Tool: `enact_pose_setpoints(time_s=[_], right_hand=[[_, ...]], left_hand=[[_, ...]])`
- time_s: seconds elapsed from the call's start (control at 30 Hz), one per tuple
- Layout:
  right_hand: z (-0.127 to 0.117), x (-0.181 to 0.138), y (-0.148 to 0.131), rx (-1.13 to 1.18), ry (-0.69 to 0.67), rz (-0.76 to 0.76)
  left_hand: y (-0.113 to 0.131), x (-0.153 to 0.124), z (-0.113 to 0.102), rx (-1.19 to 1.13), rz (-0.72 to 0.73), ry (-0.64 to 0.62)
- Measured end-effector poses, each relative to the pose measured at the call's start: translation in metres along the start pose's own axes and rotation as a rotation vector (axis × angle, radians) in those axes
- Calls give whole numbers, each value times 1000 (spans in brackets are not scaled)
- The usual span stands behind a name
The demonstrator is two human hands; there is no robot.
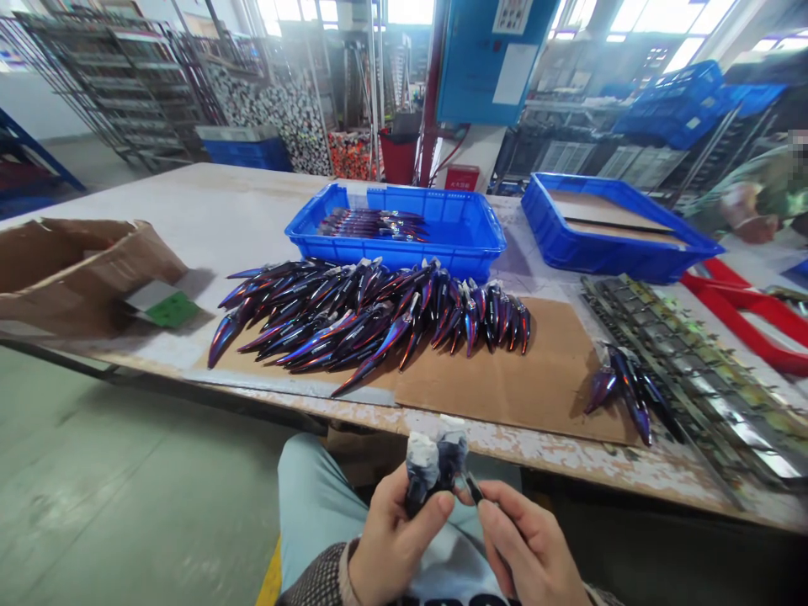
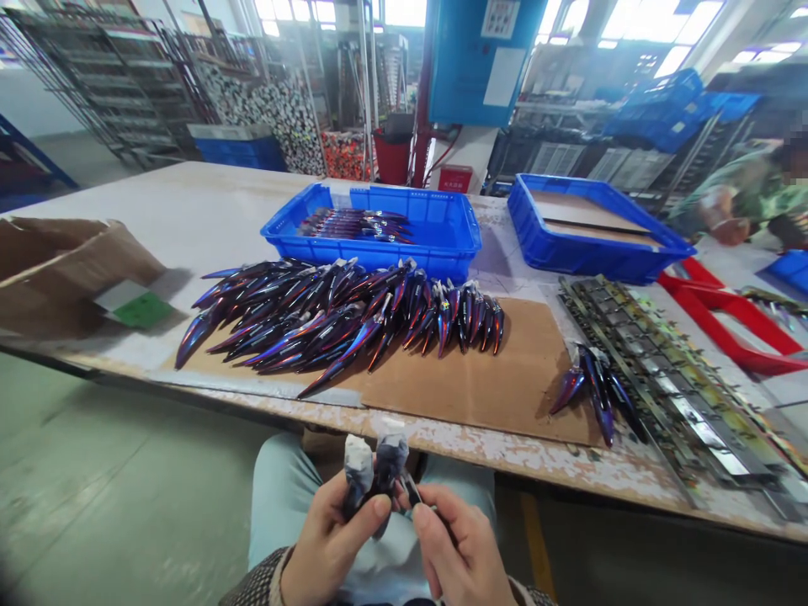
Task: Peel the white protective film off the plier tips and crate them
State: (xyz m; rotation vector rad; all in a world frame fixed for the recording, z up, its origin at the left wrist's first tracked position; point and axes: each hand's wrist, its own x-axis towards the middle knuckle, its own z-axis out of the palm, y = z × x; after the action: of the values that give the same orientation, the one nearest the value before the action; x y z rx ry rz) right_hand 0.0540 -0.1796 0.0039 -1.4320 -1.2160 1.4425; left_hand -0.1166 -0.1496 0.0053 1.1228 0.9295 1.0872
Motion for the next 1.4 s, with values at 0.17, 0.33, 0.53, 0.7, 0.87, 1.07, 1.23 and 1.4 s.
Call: enact_pose_setpoints(time_s=[0.17, 0.33, 0.53, 0.7, 0.87, 1.07, 1.23, 1.4], right_hand=[[-16, 8, -9, -87, -39, -82], [-42, 18, -32, -243, -179, -220], [-89, 31, -60, -483, -306, -339], [-124, 35, -44, -182, 182, -279], [-68, 47, -3, -147, 23, -334], [-23, 73, 14, -288, 267, -459], [-75, 112, 5, -361, 497, -404], [-154, 184, -19, -519, 705, -242]], left_hand=[[-3, -5, -6, 140, 46, -40], [10, -8, -16, 316, 116, -132], [22, -5, -41, 506, 101, -261], [9, 3, -62, 326, -115, 76], [-6, 42, -22, -245, -269, 249], [-10, 105, 57, -632, -309, 203], [0, 135, 82, -687, -393, -7], [-7, 139, 75, -611, -499, 29]])
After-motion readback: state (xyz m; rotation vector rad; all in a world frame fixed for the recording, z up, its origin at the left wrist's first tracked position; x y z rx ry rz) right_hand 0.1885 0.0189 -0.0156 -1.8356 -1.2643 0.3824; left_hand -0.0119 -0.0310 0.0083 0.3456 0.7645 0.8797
